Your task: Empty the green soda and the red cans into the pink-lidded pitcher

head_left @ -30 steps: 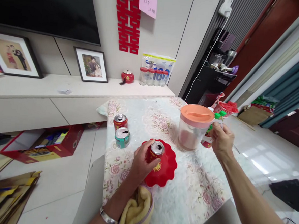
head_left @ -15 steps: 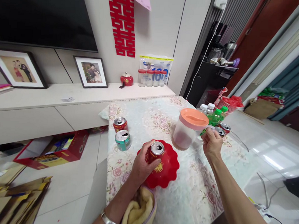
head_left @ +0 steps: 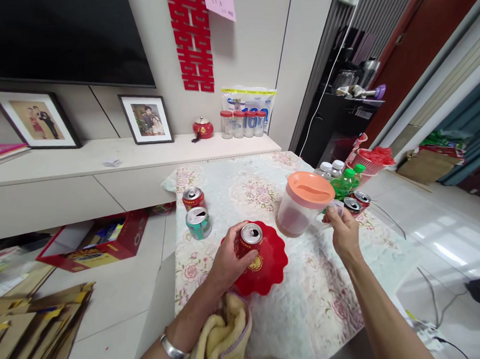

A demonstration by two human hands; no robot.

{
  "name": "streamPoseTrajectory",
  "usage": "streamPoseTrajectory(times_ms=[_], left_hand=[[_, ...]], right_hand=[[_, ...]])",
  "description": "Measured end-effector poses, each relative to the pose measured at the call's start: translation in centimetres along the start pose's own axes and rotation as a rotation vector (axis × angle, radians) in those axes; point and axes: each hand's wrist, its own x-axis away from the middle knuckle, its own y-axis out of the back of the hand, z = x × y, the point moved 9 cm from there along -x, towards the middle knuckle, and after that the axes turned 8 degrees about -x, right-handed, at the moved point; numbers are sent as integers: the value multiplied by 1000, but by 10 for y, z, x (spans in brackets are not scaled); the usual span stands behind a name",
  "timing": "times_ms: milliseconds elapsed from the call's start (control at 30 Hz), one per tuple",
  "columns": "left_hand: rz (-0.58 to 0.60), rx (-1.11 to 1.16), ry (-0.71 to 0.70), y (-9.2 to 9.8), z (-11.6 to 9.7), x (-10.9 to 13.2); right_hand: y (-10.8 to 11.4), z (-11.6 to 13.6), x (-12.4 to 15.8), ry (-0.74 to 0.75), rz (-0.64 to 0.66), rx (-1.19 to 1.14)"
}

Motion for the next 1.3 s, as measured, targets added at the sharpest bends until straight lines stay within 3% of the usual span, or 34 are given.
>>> streamPoseTrajectory(times_ms=[133, 233, 333, 400, 467, 600, 667, 833, 967, 1100, 1200, 1300], left_hand=[[-3, 49, 39, -1, -2, -2], [-16, 102, 50, -2, 1, -2], [-14, 119, 55, -4, 6, -2], [-9, 122, 62, -6, 8, -2], [-7, 113, 69, -6, 9, -2], [-34, 108, 80, -5, 5, 0], [-47, 120, 77, -4, 2, 3], [-37, 82, 54, 1, -7, 9], [-33, 81, 47, 6, -14, 12], [6, 158, 47, 10, -24, 18], [21, 202, 64, 13, -27, 24], [22, 251, 68, 14, -28, 32]], right_hand=[[4, 9, 7, -31, 25, 87], [17, 16, 19, -40, -50, 134], [36, 24, 51, -38, -196, 177], [31, 30, 82, -57, -173, 202], [3, 35, 120, -100, -13, 229], [-81, 44, 208, -148, 445, 228], [-112, 45, 244, -152, 569, 228], [-152, 19, 303, -224, 823, 285], [-158, 8, 313, -258, 869, 249], [-149, 27, 294, -218, 875, 130], [-127, 51, 270, -215, 844, 21], [-93, 66, 243, -282, 661, -118]])
